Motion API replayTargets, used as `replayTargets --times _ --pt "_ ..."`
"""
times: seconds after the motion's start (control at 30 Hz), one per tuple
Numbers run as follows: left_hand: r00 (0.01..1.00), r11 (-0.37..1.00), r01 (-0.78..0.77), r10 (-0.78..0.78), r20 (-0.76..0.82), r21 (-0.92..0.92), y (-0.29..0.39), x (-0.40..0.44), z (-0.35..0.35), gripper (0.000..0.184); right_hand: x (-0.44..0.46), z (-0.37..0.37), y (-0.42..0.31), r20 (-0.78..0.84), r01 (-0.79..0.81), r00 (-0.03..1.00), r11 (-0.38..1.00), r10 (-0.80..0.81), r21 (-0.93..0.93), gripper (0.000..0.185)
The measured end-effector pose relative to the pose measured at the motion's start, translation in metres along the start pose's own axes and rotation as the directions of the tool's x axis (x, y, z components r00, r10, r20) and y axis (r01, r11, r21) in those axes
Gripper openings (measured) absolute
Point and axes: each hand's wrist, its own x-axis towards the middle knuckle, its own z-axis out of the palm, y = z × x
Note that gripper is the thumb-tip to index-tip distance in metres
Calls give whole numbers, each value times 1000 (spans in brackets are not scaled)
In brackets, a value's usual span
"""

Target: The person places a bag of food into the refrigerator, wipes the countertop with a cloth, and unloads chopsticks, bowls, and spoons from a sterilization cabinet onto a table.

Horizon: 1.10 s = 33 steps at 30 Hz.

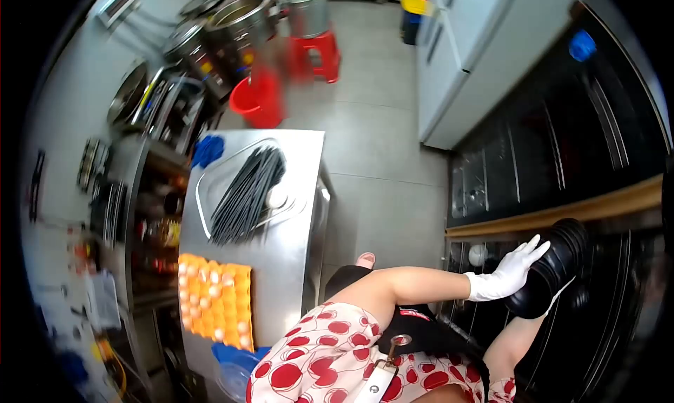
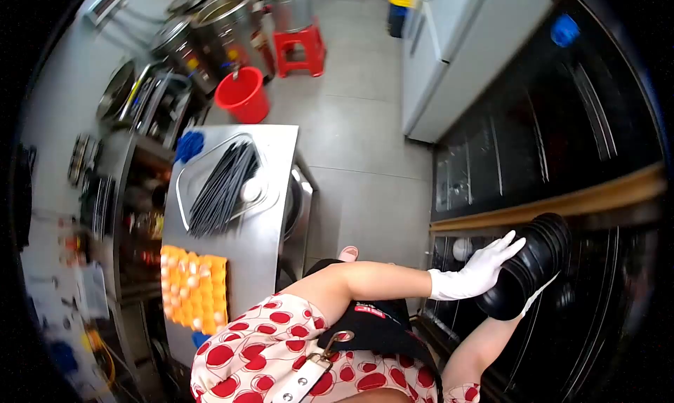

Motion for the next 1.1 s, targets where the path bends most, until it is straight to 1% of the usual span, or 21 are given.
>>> replayTargets --times 0.03,0.1,0.17,0.27,0.33,0.4,0.43,0.5,0.53,0.63,0.67,0.7,0.73,0.77,0.83,0.87,0.9,0.97,1.0,1.03,1.1 --pt "997 1000 -14 13 -71 -8 1 -6 -11 75 -1 14 8 35 -11 999 1000 12 -18 54" --pt "993 999 39 -38 -110 7 12 -38 -74 76 -12 49 43 122 -22 992 998 29 -66 54" --pt "962 995 35 -9 -274 90 -9 -44 -92 74 1 77 68 209 -62 975 994 79 -86 53" --pt "863 982 118 -29 -505 146 -21 -58 -134 67 24 124 111 353 -151 918 982 181 -110 53" --pt "764 967 192 -41 -644 166 -22 -69 -163 65 47 158 150 445 -268 850 958 283 -99 53" --pt "639 953 236 -6 -769 189 -34 -84 -185 70 80 191 194 517 -478 742 878 426 -37 47" --pt "569 938 264 36 -821 224 -38 -91 -198 72 83 209 217 515 -468 726 876 456 -115 45" --pt "454 940 300 12 -891 165 -35 -112 -224 75 87 246 262 509 -440 691 857 514 -268 41" --pt "394 939 303 33 -918 164 -34 -123 -235 79 87 267 284 553 -474 608 820 569 -321 42" --pt "226 905 367 139 -964 217 -36 -158 -273 84 52 340 336 578 -577 338 648 743 -497 45" --pt "163 900 395 127 -978 183 -36 -168 -284 85 45 359 363 568 -583 274 603 776 -544 46" --pt "94 896 420 113 -989 142 -37 -176 -295 85 17 379 369 522 -590 283 575 805 -567 46" --pt "13 904 396 170 -985 162 -46 -183 -307 86 1 394 385 496 -573 213 519 842 -634 46" --pt "-55 890 430 196 -979 154 -49 -190 -317 85 -11 409 400 466 -556 147 462 873 -691 46" --pt "-180 920 375 196 -964 117 -58 -204 -335 80 -9 437 456 469 -373 170 497 867 -783 46" --pt "-238 945 311 178 -955 99 -55 -208 -342 77 -28 450 459 432 -312 157 459 888 -832 47" --pt "-322 947 319 154 -934 47 -65 -212 -349 75 -42 461 471 436 -183 218 475 873 -861 50" --pt "-440 951 309 144 -886 1 -66 -218 -363 75 -65 479 498 411 -116 177 434 894 -894 47" --pt "-481 931 365 184 -857 -5 -74 -221 -371 73 -72 488 514 342 -109 106 352 934 -930 52" --pt "-546 959 284 166 -821 5 -74 -219 -379 70 -91 500 510 275 -138 84 284 958 -949 43" --pt "-626 944 322 150 -766 -78 -78 -221 -393 65 -106 511 538 249 -66 17 249 968 -966 40"
